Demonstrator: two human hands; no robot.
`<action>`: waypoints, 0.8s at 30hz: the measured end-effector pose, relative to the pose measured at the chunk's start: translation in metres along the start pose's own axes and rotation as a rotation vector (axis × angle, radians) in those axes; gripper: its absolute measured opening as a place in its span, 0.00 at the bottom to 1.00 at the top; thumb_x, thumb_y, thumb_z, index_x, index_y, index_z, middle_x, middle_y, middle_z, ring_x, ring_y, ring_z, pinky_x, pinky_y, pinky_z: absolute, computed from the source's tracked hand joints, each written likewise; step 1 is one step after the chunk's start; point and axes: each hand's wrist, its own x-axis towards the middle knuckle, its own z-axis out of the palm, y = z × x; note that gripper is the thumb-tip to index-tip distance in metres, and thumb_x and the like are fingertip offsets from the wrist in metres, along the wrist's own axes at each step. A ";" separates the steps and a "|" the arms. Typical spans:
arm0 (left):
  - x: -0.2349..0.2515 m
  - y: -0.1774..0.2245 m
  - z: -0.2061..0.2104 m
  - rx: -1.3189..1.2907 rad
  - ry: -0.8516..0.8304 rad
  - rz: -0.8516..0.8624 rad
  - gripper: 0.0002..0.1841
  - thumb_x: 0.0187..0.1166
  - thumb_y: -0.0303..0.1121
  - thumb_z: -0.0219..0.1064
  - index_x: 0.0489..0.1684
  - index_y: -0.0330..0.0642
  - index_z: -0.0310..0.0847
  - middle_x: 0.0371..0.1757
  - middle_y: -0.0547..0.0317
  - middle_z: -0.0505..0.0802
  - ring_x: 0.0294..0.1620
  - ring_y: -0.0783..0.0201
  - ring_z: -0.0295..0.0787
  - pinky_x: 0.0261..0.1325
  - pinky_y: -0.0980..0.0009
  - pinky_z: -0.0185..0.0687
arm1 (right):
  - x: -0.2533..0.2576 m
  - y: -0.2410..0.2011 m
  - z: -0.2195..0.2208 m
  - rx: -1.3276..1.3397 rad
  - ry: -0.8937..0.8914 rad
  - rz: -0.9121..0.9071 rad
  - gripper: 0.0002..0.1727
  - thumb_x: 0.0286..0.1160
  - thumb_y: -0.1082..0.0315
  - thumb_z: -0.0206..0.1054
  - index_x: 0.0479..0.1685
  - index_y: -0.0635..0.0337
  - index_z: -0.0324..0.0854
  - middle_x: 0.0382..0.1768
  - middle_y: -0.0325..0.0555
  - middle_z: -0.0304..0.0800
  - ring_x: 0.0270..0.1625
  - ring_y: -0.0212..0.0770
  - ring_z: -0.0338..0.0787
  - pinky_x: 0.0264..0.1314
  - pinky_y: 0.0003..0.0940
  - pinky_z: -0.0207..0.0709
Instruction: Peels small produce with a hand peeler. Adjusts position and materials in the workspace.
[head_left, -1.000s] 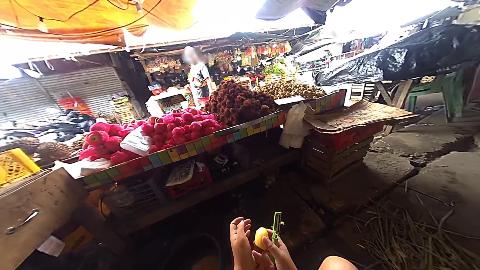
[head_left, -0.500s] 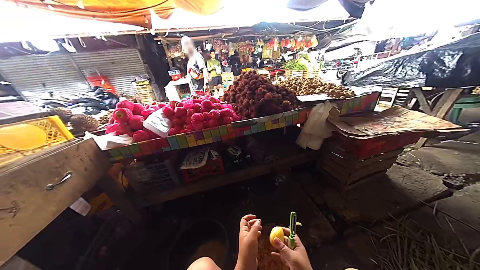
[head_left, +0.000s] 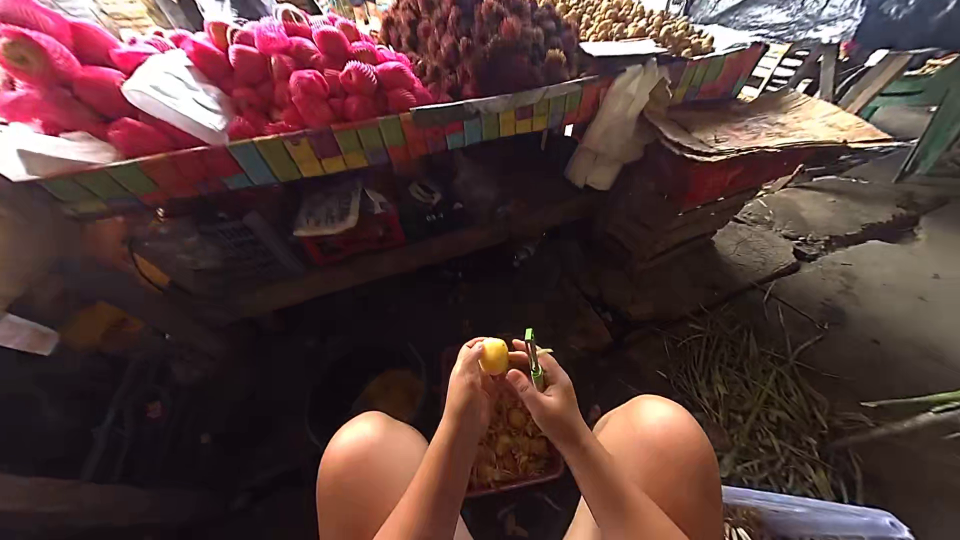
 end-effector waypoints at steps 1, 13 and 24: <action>0.001 0.005 0.001 -0.073 0.052 -0.063 0.14 0.94 0.35 0.39 0.54 0.40 0.71 0.34 0.55 0.87 0.27 0.67 0.86 0.32 0.74 0.85 | 0.003 0.001 -0.001 -0.032 0.011 0.020 0.27 0.77 0.61 0.66 0.68 0.75 0.76 0.54 0.47 0.90 0.50 0.24 0.87 0.50 0.21 0.82; 0.004 0.015 0.000 -0.332 0.235 -0.259 0.16 0.94 0.43 0.48 0.39 0.42 0.70 0.22 0.59 0.83 0.15 0.71 0.82 0.18 0.80 0.82 | 0.003 0.011 0.002 -0.551 0.062 -0.223 0.18 0.81 0.65 0.61 0.57 0.67 0.88 0.46 0.53 0.93 0.47 0.41 0.92 0.52 0.36 0.86; 0.007 -0.001 0.000 -0.388 0.238 -0.206 0.21 0.93 0.43 0.42 0.27 0.47 0.70 0.17 0.60 0.80 0.15 0.67 0.80 0.18 0.74 0.79 | -0.003 0.017 0.010 -0.693 0.056 -0.453 0.15 0.76 0.60 0.67 0.49 0.56 0.96 0.35 0.48 0.93 0.35 0.42 0.90 0.42 0.43 0.78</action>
